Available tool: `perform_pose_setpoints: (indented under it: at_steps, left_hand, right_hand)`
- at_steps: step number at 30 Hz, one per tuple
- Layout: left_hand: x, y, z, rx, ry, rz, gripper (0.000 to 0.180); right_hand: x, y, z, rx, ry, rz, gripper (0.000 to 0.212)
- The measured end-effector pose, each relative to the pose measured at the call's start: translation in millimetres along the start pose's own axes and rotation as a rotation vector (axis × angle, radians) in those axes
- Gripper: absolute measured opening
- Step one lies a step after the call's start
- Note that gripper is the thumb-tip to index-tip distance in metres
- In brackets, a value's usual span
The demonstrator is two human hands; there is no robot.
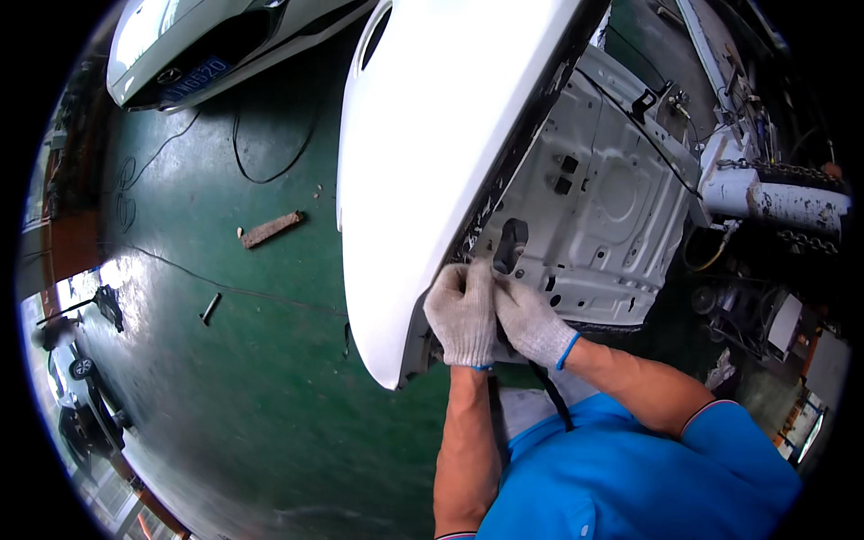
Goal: The person uses a small red-handled scraper to remove old black sealant from the edge of a white car hood. The person works along the seam where the hood meets the frame, scraping away the material. The hood is propped open in a workshop environment.
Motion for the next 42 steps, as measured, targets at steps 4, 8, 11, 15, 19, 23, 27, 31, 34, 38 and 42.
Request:
perform_pose_setpoints:
  at_steps: [4,8,11,15,19,23,27,31,34,38,42]
  left_hand:
    - [44.4,-13.6,-10.9,-0.023,0.038,-0.025,0.027]
    - [18.4,-20.9,-13.1,-0.069,-0.071,0.050,0.027]
    - [-18.1,-15.7,-4.2,-0.057,-0.035,0.128,0.028]
    - [1.4,-2.5,-2.1,-0.072,0.020,0.097,0.028]
    - [34.6,-10.7,-13.0,-0.099,0.008,0.023,0.027]
    - [29.0,-18.7,-20.6,-0.064,0.177,0.061,0.029]
    - [57.1,-50.7,-17.1,0.061,-0.067,-0.133,0.031]
    - [35.9,-62.2,0.8,0.087,-0.161,-0.076,0.029]
    - [7.3,-55.1,14.8,0.108,-0.163,-0.006,0.026]
    - [-30.6,-41.8,35.7,0.153,-0.227,0.032,0.023]
    - [-64.1,-33.3,53.6,0.117,-0.268,0.152,0.019]
  right_hand:
    - [-3.6,-18.8,9.4,0.099,-0.037,0.130,0.039]
    - [1.7,-18.4,1.8,0.107,0.108,0.125,0.041]
    - [7.0,-8.7,-12.2,-0.012,0.168,0.029,0.039]
    - [3.1,-0.7,-2.3,-0.076,0.158,0.000,0.039]
    - [-13.8,-11.7,12.0,-0.052,0.064,-0.008,0.039]
    - [-1.0,-23.2,8.7,0.216,0.209,0.312,0.035]
    - [-18.8,-44.0,-6.4,0.418,0.064,0.439,0.043]
    - [-2.0,-40.1,-44.4,0.263,0.083,0.219,0.048]
    - [12.2,-30.4,-75.0,0.158,0.103,-0.006,0.052]
    - [41.5,-23.1,-107.3,0.197,0.548,0.137,0.045]
    - [64.4,-7.2,-140.8,0.041,0.656,0.083,0.038]
Point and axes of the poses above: each hand's wrist, its own y-axis towards the middle knuckle, its own z-axis out of the palm, x = y × z, the point moved 9 cm from there along y, towards the middle knuckle, and after that the axes turned 7 degrees about -x, right-handed, at the moved point
